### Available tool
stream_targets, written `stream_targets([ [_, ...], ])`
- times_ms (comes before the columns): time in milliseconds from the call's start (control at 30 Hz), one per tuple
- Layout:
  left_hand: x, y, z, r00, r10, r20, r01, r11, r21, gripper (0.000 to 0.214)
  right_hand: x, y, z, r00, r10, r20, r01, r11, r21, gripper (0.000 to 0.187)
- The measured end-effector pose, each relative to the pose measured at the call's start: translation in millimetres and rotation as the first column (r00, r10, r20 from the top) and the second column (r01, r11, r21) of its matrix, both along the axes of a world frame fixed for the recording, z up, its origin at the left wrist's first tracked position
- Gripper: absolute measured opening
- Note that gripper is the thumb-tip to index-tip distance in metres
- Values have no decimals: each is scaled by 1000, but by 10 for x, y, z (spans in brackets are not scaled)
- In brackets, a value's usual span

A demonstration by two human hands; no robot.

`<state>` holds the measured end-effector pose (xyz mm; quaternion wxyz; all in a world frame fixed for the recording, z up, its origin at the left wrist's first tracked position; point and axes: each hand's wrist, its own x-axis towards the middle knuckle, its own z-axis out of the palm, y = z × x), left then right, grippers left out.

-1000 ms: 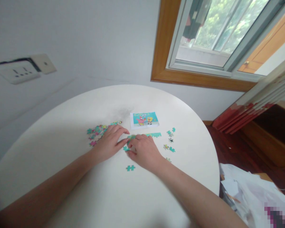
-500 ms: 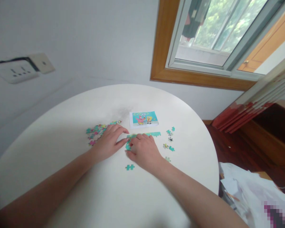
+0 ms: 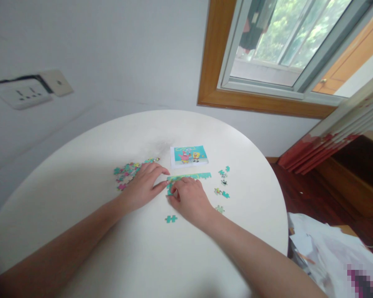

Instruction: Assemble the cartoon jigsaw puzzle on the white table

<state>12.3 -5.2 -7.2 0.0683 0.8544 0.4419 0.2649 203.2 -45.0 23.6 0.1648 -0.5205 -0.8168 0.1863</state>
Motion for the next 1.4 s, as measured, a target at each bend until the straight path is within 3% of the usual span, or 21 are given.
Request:
stream_targets([
  [433,-6,9,-10,1000,-2,2,2,1000,-11,16,-23,43,-42,999,20,-46,-18,999,46,5],
  [567,-6,12,-10,1000,-7,4,7,1000,-1,16,14,50,-17,999,31,-20,-30,999,42,13],
  [700,-2,5,0,1000,-8,-2,8,1000,2,15,121,52,51,993,119,-9,-118,991,69,21],
  [867,-3,5,-3,1000,-3,-23,3,1000,14,14,193,56,103,965,205,161,-223,970,98,26],
  [1133,-13,21,-12,999,-5,-33,6,1000,17,14,263,101,137,974,173,145,-193,972,134,34],
  [1267,-14,30,-14,1000,-20,-18,20,1000,3,16,538,247,211,998,53,-30,-47,981,186,33],
  [1400,-21,42,-32,1000,-19,-9,19,1000,-15,20,921,424,232,995,3,-97,7,994,109,28],
])
